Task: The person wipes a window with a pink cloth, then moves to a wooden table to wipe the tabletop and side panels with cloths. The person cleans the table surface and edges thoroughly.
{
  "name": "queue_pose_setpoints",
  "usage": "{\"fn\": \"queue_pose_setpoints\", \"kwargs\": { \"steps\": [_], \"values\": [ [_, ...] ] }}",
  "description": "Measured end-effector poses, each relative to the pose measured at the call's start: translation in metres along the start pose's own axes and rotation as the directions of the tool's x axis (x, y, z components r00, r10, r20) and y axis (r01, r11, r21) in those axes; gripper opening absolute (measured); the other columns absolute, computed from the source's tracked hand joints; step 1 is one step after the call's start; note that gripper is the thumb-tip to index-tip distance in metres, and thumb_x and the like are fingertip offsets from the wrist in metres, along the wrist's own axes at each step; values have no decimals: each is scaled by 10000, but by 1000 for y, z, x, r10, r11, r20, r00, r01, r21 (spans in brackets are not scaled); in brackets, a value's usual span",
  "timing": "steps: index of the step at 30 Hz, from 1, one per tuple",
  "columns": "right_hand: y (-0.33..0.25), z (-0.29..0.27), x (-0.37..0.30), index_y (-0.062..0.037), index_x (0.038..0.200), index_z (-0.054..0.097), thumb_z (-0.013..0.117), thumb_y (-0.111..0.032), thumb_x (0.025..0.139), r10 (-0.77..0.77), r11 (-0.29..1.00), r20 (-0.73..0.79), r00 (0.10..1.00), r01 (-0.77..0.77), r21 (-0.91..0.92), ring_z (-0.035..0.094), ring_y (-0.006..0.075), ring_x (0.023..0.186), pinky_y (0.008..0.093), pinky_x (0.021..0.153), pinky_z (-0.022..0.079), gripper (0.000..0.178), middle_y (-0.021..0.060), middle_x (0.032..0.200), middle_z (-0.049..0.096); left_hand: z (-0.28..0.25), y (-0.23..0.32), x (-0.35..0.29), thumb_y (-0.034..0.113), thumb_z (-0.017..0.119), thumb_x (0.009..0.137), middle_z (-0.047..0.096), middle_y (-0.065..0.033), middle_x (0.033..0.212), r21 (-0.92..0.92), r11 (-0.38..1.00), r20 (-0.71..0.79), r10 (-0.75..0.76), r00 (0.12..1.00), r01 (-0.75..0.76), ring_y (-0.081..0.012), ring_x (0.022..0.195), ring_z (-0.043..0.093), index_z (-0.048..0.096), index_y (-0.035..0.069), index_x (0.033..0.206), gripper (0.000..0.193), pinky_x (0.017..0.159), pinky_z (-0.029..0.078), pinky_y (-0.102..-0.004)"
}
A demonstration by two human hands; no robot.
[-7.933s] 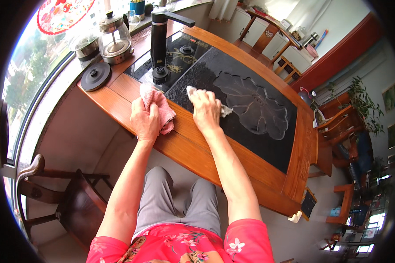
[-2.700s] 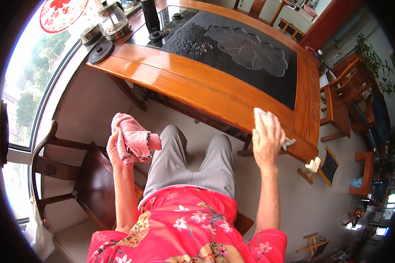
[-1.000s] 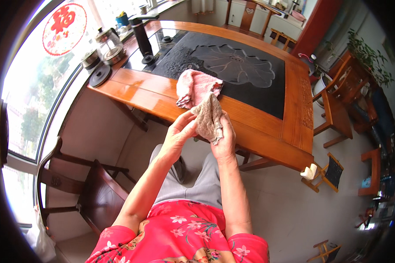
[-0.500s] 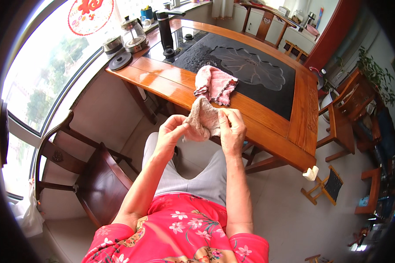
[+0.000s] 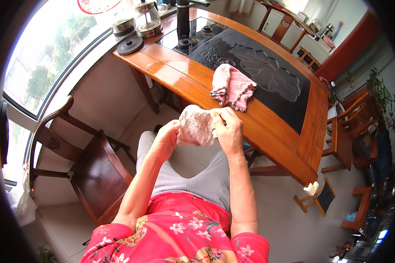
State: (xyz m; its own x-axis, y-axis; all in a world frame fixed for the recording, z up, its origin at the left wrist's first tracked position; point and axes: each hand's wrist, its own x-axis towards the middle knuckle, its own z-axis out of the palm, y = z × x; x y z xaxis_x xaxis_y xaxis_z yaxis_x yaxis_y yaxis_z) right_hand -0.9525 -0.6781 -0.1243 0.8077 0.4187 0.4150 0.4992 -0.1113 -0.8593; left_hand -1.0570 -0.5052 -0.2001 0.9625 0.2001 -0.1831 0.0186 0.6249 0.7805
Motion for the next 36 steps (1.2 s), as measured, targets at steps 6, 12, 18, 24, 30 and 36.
{"fn": "queue_pose_setpoints", "kwargs": {
  "steps": [6, 12, 18, 24, 30, 36],
  "values": [
    [5, 21, 3, 15, 1099, 653, 670, -49, 873, 35, 984, 126, 991, -12, -179, 606, 169, 949, 290, 803, 494, 236, 86, 1076, 630, 13, 14, -12, 166, 719, 881, 672, -33, 1106, -127, 992, 30, -22, 999, 25, -110, 976, 621, 614, 22, 1213, 377, 893, 492, -290],
    [-5, 19, -9, -45, 1371, 514, 809, -278, 767, -47, 991, 447, 893, 97, -89, 492, 270, 1288, 373, 1085, 373, 711, 158, 1376, 527, 8, 21, -15, 245, 674, 922, 685, -21, 996, 89, 995, 79, 26, 997, -33, -89, 902, 626, 656, 33, 1132, 299, 796, 512, -268],
    [5, 25, -15, -7, 1226, 603, 743, -159, 827, 174, 979, 441, 880, -202, 17, 678, 162, 951, 310, 850, 519, 449, 148, 1045, 704, 4, 26, -16, 244, 669, 925, 678, 4, 986, 218, 975, 18, 36, 999, -39, -65, 905, 589, 675, 25, 1098, 279, 835, 470, -238],
    [16, 34, -13, -28, 1132, 654, 694, -96, 848, 135, 984, 227, 964, -103, -147, 716, 229, 884, 324, 753, 544, 294, 166, 974, 710, -29, 10, -8, 303, 668, 920, 670, -31, 881, 312, 949, -376, 175, 910, -53, -85, 822, 603, 664, 27, 960, 279, 747, 477, -249],
    [17, 57, -32, -74, 1094, 677, 734, -280, 793, -139, 867, 563, 815, 375, -329, 651, 272, 964, 379, 780, 525, 369, 110, 1029, 676, 0, 5, -19, 478, 598, 930, 652, -73, 1111, -265, 950, -123, -203, 971, 165, -207, 1054, 617, 552, 93, 1240, 497, 894, 519, -401],
    [-73, 1, 25, -29, 1205, 633, 811, -290, 723, -478, 836, 165, 863, 504, -218, 582, 276, 1131, 389, 938, 481, 576, 125, 1235, 597, -44, -13, -19, 182, 683, 870, 634, -55, 1126, -401, 909, -322, -25, 947, -112, -197, 1054, 606, 577, 70, 1179, 345, 945, 498, -384]
  ]
}}
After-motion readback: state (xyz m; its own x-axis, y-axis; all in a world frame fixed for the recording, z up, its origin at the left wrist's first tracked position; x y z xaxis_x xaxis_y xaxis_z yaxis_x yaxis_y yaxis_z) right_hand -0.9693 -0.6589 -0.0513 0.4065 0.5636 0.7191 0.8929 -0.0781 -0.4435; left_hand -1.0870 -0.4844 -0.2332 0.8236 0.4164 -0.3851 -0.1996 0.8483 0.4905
